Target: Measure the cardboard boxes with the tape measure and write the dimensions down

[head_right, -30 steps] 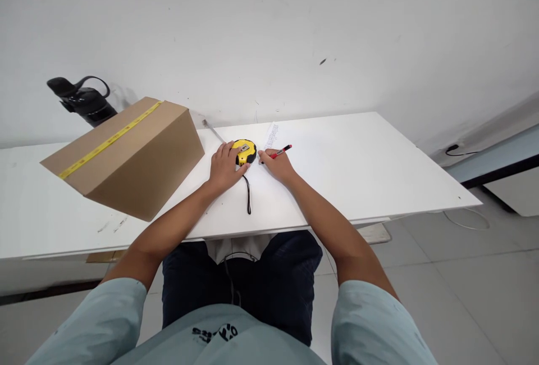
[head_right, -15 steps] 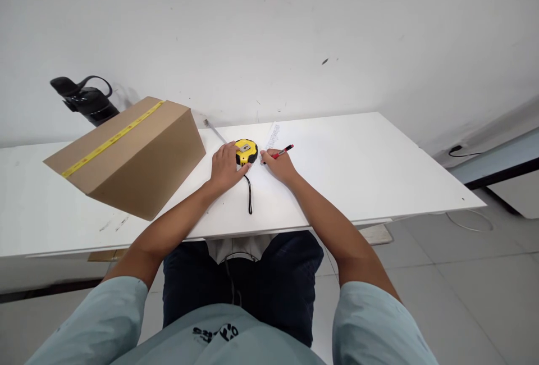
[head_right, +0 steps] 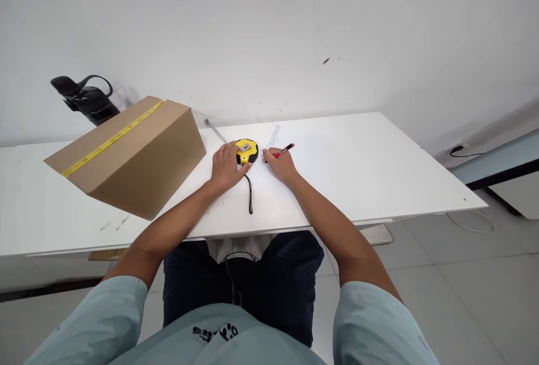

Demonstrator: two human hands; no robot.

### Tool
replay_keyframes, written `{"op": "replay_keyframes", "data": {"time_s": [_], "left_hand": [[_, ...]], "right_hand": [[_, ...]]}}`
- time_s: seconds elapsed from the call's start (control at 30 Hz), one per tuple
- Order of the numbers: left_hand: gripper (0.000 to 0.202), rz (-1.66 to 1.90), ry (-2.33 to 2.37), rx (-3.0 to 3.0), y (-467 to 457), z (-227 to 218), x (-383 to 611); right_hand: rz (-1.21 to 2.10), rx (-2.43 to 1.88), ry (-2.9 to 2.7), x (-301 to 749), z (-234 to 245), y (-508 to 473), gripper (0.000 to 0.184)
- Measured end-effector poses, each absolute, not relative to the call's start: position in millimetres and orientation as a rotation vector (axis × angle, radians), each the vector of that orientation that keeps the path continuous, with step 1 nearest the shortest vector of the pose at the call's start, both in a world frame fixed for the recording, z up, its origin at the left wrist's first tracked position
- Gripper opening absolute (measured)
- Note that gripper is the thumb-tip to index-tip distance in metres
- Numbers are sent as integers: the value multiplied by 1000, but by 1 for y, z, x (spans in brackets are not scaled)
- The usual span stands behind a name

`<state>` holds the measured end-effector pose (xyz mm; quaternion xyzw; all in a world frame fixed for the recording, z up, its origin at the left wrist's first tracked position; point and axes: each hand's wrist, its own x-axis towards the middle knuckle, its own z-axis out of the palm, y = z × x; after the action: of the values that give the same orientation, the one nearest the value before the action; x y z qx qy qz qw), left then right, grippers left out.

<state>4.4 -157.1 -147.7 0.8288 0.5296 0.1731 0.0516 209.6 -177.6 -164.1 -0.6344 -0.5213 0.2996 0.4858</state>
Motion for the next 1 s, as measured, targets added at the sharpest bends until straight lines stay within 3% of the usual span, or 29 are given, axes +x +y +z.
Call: {"op": "replay_keyframes", "data": {"time_s": [1.0], "left_hand": [[62, 521, 1524, 2503, -154, -149, 0]], "right_hand": [[693, -1583, -1296, 213, -169, -175, 60]]}}
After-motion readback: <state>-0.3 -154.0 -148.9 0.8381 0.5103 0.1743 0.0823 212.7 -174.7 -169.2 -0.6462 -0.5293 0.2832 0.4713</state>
